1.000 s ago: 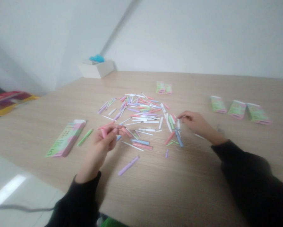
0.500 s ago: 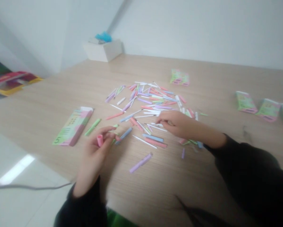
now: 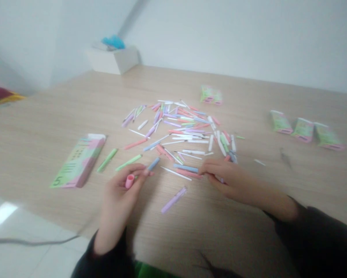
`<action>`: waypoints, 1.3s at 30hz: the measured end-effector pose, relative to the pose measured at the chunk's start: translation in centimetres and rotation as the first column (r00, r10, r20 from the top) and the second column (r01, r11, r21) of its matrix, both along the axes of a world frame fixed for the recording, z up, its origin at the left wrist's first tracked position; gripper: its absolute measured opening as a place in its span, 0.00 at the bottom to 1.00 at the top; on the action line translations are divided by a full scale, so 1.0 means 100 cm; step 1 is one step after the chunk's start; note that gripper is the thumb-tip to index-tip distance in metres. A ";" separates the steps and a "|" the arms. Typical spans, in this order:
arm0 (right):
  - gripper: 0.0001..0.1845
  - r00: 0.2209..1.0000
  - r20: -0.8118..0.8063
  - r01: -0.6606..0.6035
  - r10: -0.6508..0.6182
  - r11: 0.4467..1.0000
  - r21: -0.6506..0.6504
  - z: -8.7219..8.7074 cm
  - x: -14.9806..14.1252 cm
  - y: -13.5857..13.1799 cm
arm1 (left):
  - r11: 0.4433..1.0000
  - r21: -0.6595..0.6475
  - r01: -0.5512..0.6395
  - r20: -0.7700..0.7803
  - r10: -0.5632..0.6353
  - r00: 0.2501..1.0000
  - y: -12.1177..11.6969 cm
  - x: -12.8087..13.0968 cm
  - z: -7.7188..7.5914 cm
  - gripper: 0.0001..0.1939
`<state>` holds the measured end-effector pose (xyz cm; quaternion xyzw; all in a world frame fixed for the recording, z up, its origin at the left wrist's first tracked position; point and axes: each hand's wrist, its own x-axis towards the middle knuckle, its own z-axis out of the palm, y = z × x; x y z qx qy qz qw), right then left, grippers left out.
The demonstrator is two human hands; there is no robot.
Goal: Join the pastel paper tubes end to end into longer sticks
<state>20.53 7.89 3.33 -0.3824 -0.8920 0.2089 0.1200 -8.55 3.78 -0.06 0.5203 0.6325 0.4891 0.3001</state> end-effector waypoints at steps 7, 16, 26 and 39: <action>0.12 0.987 -0.041 0.155 -0.157 0.986 -0.057 -0.017 0.029 -0.016 | 0.997 0.070 0.024 -0.109 -0.016 0.994 0.003 -0.003 -0.007 0.10; 0.12 0.995 -0.094 -0.035 0.042 0.996 0.083 -0.009 -0.065 0.054 | 0.997 0.065 0.040 -0.029 -0.038 0.999 0.005 -0.001 -0.005 0.07; 0.14 0.972 0.205 0.074 -0.115 0.978 0.197 -0.018 -0.139 0.085 | 0.995 0.066 0.077 0.000 -0.077 0.997 0.004 0.000 -0.004 0.08; 0.10 0.998 0.055 0.015 -0.023 0.992 0.127 0.012 -0.119 0.066 | 0.990 0.080 0.114 0.114 -0.122 0.986 0.003 0.002 0.000 0.06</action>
